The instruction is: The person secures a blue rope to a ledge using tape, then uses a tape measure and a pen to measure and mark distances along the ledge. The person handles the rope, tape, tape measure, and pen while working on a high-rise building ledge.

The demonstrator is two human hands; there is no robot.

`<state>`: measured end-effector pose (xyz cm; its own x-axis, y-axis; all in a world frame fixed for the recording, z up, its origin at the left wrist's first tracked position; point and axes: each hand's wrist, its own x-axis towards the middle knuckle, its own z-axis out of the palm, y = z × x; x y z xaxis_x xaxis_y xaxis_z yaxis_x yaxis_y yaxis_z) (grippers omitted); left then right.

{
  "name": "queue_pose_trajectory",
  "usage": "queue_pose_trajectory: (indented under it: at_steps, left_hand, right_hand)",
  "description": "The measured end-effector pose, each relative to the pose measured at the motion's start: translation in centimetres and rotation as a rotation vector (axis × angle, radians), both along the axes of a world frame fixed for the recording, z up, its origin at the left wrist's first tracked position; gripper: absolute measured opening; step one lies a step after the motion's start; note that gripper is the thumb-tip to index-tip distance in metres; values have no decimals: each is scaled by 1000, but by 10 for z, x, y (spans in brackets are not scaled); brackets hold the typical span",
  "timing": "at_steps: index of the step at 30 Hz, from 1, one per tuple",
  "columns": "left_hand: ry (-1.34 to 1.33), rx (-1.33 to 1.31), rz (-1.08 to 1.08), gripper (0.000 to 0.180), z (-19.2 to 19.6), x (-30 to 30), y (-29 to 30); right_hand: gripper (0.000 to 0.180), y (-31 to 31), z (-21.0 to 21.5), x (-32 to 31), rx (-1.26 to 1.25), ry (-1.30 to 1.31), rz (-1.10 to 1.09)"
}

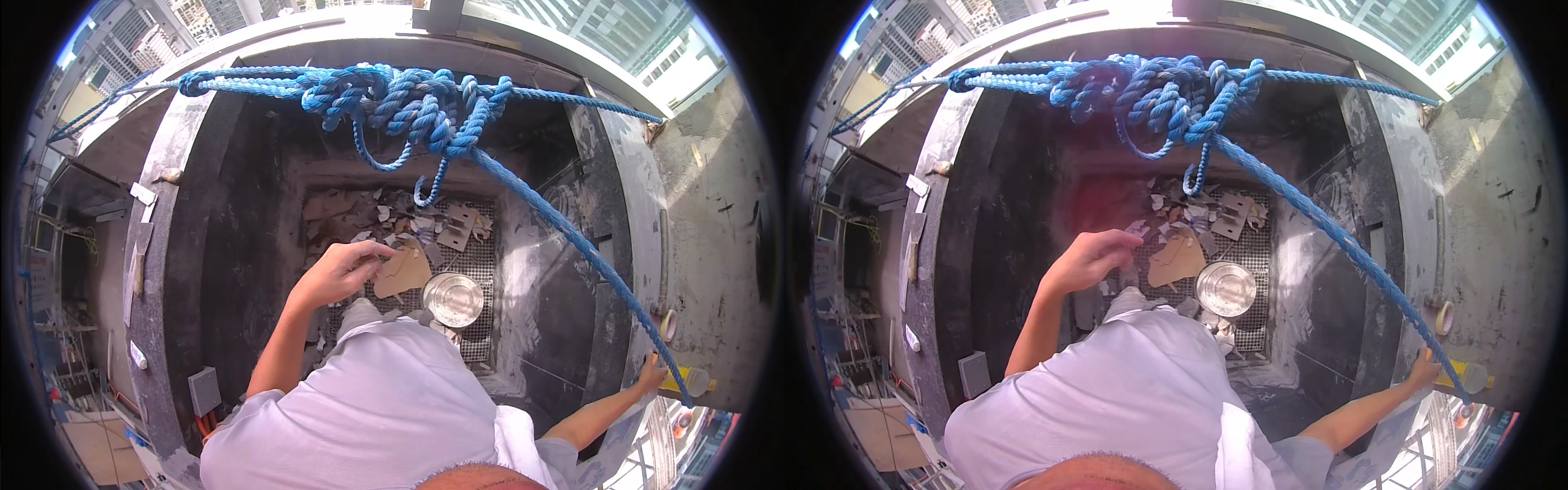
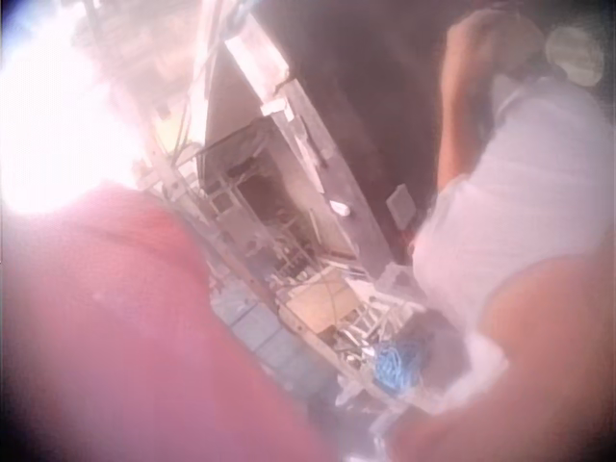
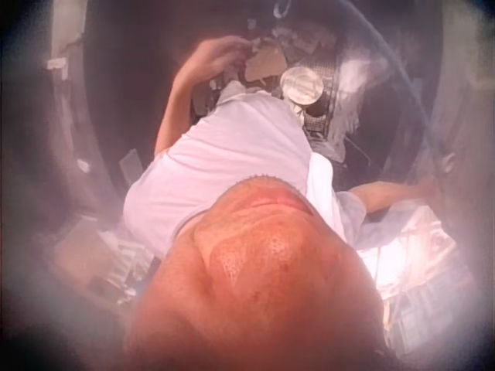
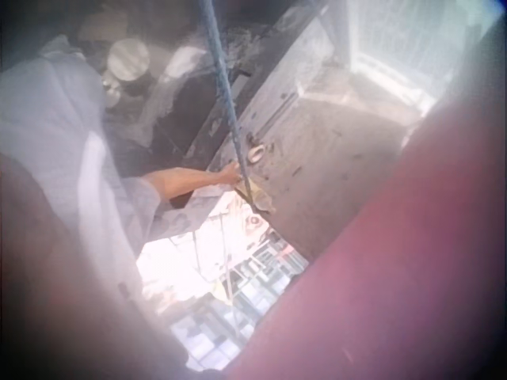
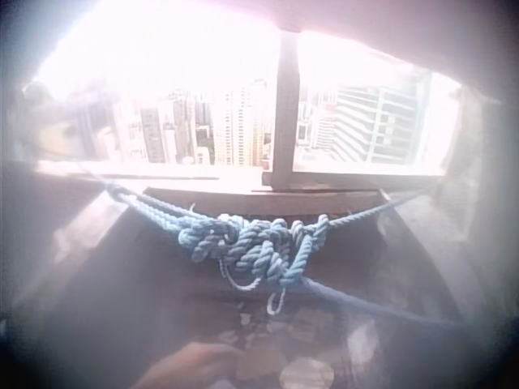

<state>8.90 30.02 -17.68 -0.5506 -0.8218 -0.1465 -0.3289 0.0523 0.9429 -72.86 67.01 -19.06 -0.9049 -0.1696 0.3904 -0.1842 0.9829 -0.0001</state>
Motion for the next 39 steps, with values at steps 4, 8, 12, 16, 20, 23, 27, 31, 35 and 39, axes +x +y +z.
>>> queue_pose_trajectory:
  at_steps: [4, 8, 12, 16, 20, 23, 27, 31, 35, 39]
  left_hand:
    - [53, 8, 39, 31, -8, 13, 2]
    - [36, -45, 54, 32, 3, 33, -9]
    - [140, -9, 31, 34, 1, 49, -32]
    - [235, 37, -45, 36, 3, 59, -48]
    - [177, 5, -122, 66, -28, 59, -61]
    - [232, 125, -112, 100, -30, 63, -56]
    - [360, 106, -52, 90, -35, 81, -65]
    - [608, 215, -54, 79, -30, 118, -90]
    - [773, 145, 174, 71, -1, 134, -99]
    - [980, 219, 368, 74, -8, 163, -107]
  right_hand:
    - [85, -33, 12, 36, -71, 143, 84]
    - [71, -120, 37, 180, -253, 42, 274]
    - [59, -162, -9, 259, -726, -434, 579]
    - [38, -257, -20, 428, -912, -1186, 742]
    - [42, -332, -35, 565, -905, -1687, 907]
    - [49, -370, -15, 642, -672, -1864, 1079]
    - [64, -405, -3, 688, -403, -2014, 1197]
    - [69, -447, 69, 716, 41, -1872, 1381]
    - [69, -492, 139, 752, 382, -1613, 1592]
    - [57, -543, 197, 781, 693, -1333, 1929]
